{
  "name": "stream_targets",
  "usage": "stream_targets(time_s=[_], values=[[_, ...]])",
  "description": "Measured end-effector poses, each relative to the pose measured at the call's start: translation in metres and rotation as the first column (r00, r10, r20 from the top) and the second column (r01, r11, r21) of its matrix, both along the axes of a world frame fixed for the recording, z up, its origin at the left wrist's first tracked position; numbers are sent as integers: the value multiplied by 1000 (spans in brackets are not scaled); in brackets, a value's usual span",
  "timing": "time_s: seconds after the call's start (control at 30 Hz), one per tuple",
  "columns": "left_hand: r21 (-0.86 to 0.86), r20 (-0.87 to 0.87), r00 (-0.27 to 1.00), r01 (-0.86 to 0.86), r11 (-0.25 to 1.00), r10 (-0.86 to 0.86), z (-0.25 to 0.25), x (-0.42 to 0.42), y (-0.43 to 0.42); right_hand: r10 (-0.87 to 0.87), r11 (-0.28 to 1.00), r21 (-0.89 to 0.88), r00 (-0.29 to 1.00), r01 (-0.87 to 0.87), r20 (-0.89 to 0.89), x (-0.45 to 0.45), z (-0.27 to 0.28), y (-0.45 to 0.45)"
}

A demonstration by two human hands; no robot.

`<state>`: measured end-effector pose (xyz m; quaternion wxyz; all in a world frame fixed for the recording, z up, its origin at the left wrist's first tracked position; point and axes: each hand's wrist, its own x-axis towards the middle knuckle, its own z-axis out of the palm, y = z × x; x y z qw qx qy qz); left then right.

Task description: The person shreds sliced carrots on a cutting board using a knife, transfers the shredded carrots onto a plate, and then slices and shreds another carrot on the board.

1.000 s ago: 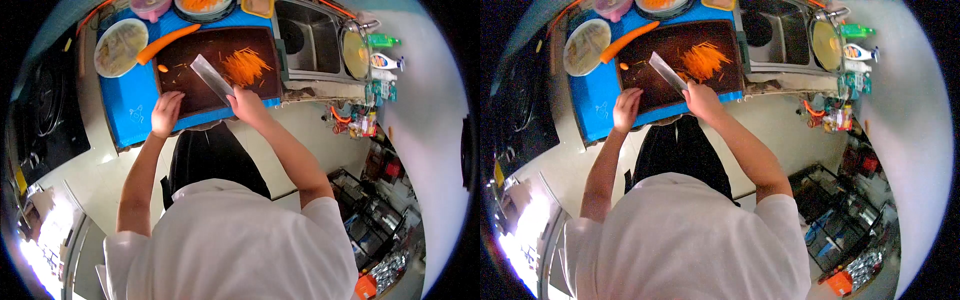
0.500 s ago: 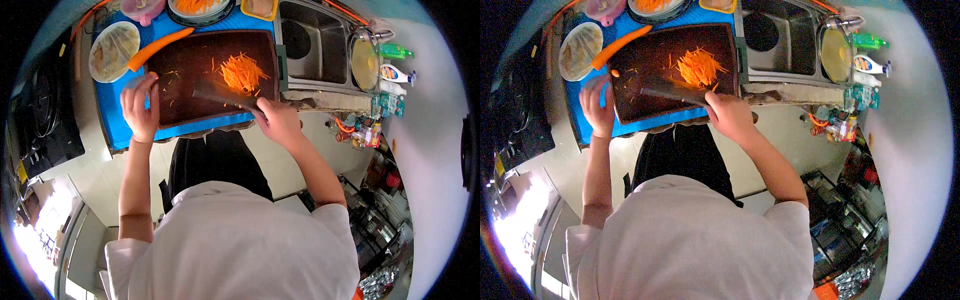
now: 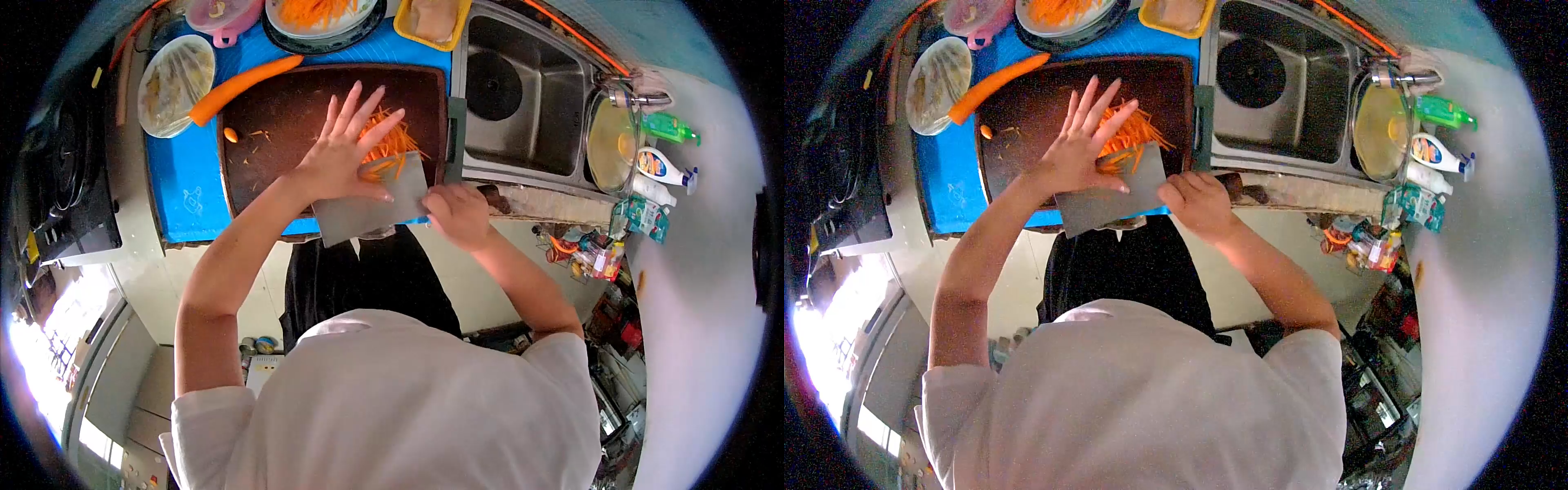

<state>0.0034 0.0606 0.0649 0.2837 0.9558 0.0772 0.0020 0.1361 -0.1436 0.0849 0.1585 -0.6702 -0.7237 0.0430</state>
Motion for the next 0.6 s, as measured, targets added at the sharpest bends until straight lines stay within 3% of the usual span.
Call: stream_targets(time_s=[0.1, 0.2, 0.27, 0.3, 0.4, 0.5, 0.6], values=[[-3, 19, 998, -59, 998, 59, -15, 12, -2, 22, 999, 36, 1000, -21, -14, 6, -7, -2], [32, 18, 997, -76, 997, 75, -23, 17, 0, 21, 996, -81, 999, -23, -25, 4, -12, -8], [112, 26, 995, -95, 989, 92, -33, 20, 1, 30, 997, -67, 997, -34, -67, 3, -11, -8], [152, 31, 995, -103, 983, 99, -30, 22, 2, 33, 998, -59, 996, -38, -88, 2, -9, -7], [65, 36, 994, -105, 992, 103, -14, 21, -2, 8, 999, -44, 999, -10, -53, -1, -7, -7], [74, -12, 1000, -5, 997, 6, -2, 22, -13, -32, 999, -41, 998, 30, -48, -5, -6, -6], [173, -6, 998, -55, 983, 57, -11, 27, -13, -28, 999, -40, 997, 25, -74, -7, -2, -8]])
